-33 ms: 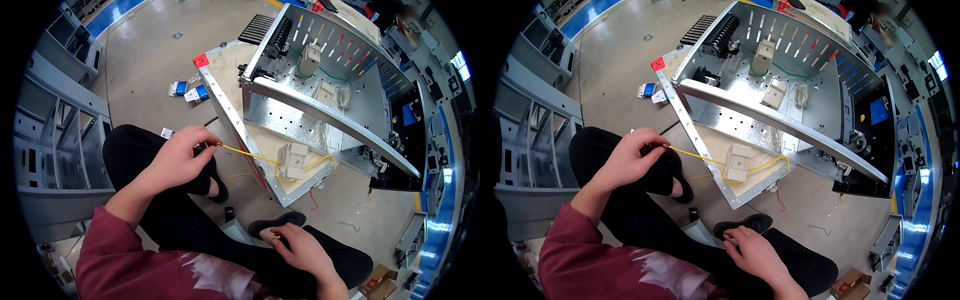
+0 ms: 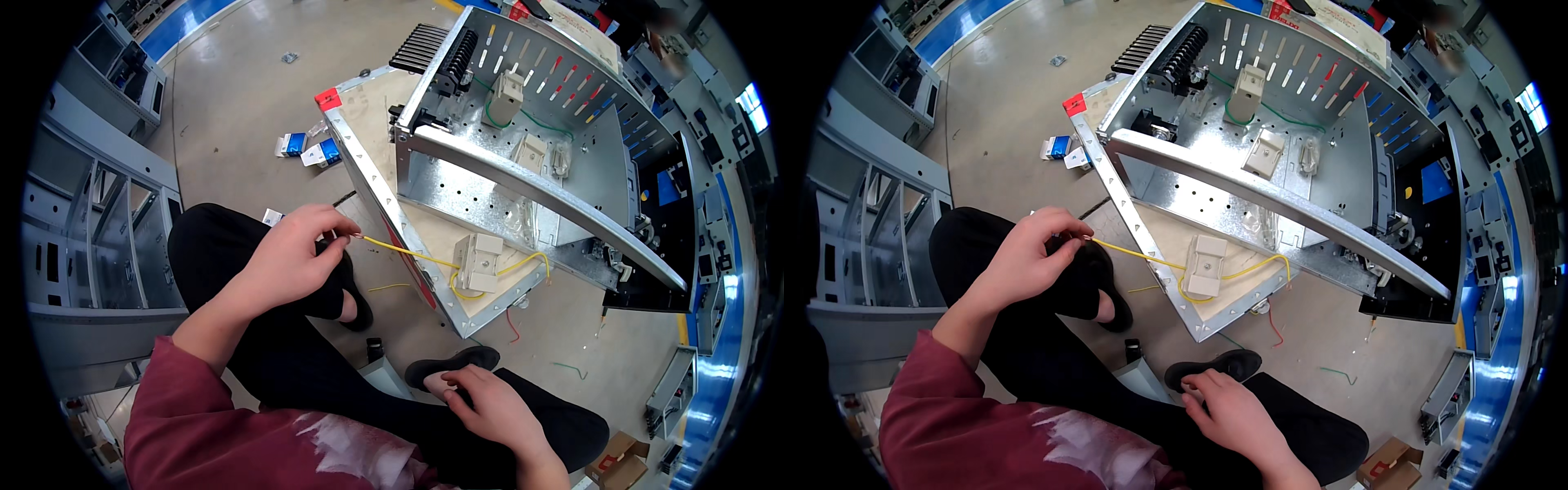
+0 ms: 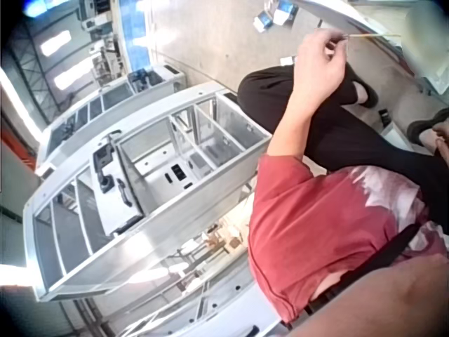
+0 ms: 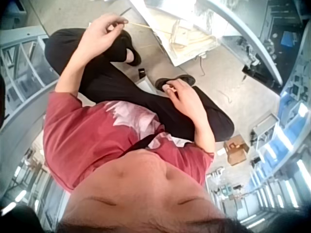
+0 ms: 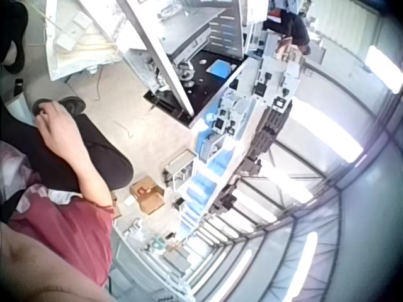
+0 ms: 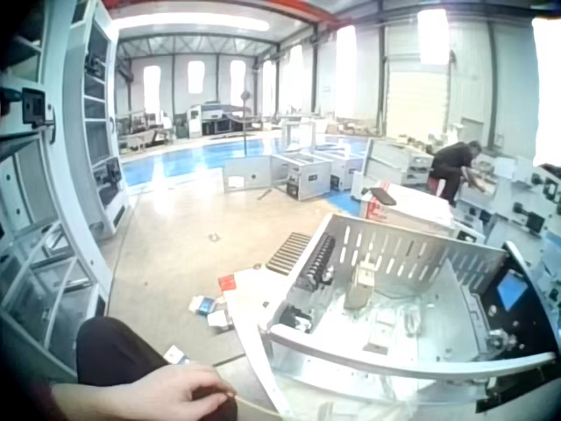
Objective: The person sits on the floor and wires a yellow cable into a white electrical box mounted on a metal frame. They use pliers to strip the wire ends and a screwdriver to tighten the connections inside the box.
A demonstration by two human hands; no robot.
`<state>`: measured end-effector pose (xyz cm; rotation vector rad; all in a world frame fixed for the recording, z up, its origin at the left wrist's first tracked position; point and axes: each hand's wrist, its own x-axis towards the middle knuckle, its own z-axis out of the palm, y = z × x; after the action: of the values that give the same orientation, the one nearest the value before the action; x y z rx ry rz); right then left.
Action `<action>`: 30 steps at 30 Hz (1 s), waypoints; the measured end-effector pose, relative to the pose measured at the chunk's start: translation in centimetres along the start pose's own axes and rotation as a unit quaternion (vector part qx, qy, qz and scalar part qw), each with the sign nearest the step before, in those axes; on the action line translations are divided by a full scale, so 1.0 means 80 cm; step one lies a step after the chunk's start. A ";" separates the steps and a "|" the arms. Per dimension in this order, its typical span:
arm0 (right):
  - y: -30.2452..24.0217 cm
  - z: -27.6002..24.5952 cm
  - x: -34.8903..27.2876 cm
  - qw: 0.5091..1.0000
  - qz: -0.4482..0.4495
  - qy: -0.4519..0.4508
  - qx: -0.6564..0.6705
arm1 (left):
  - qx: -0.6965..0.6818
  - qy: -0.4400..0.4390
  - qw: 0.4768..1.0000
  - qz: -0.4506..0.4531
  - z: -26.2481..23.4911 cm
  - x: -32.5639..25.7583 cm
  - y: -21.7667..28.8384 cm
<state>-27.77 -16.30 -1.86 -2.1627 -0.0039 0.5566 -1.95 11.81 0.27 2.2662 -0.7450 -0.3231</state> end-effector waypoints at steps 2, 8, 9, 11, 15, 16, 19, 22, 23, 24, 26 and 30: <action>-0.001 0.001 -0.001 1.000 0.006 -0.002 -0.004 | 0.045 -0.014 0.999 -0.018 -0.001 0.000 -0.002; 0.021 0.008 -0.002 0.997 0.038 -0.015 -0.065 | 0.191 -0.212 0.958 -0.022 0.004 -0.013 -0.010; 0.037 0.014 -0.002 0.994 0.054 -0.021 -0.091 | 0.198 -0.239 0.951 0.004 0.006 -0.015 -0.010; 0.066 0.030 0.004 0.986 0.092 -0.035 -0.132 | 0.209 -0.291 0.932 0.054 0.014 -0.022 -0.013; 0.099 0.058 0.036 0.954 0.255 -0.097 -0.121 | 0.187 -0.357 0.906 0.129 0.026 -0.032 -0.016; 0.119 0.073 0.046 0.951 0.265 -0.094 -0.128 | 0.197 -0.348 0.906 0.134 0.025 -0.034 -0.011; 0.208 0.114 0.064 0.908 0.322 -0.187 -0.195 | 0.206 -0.324 0.910 0.159 0.020 -0.039 0.004; 0.312 0.141 0.085 0.867 0.368 -0.283 -0.184 | 0.199 -0.306 0.914 0.179 0.006 -0.044 0.021; 0.367 0.159 0.087 0.867 0.379 -0.267 -0.184 | 0.197 -0.298 0.914 0.192 0.002 -0.045 0.027; 0.411 0.177 0.088 0.866 0.390 -0.252 -0.186 | 0.195 -0.290 0.915 0.204 0.000 -0.045 0.029; 0.457 0.201 0.092 0.855 0.472 -0.175 -0.124 | 0.194 -0.278 0.918 0.208 -0.004 -0.051 0.031; 0.546 0.255 0.074 0.811 0.568 -0.021 -0.139 | 0.179 -0.272 0.921 0.214 0.005 -0.062 0.017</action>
<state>-38.88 -26.41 -48.02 -2.2459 1.3317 1.3221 -6.67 13.77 1.04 2.2702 -1.6767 -0.6602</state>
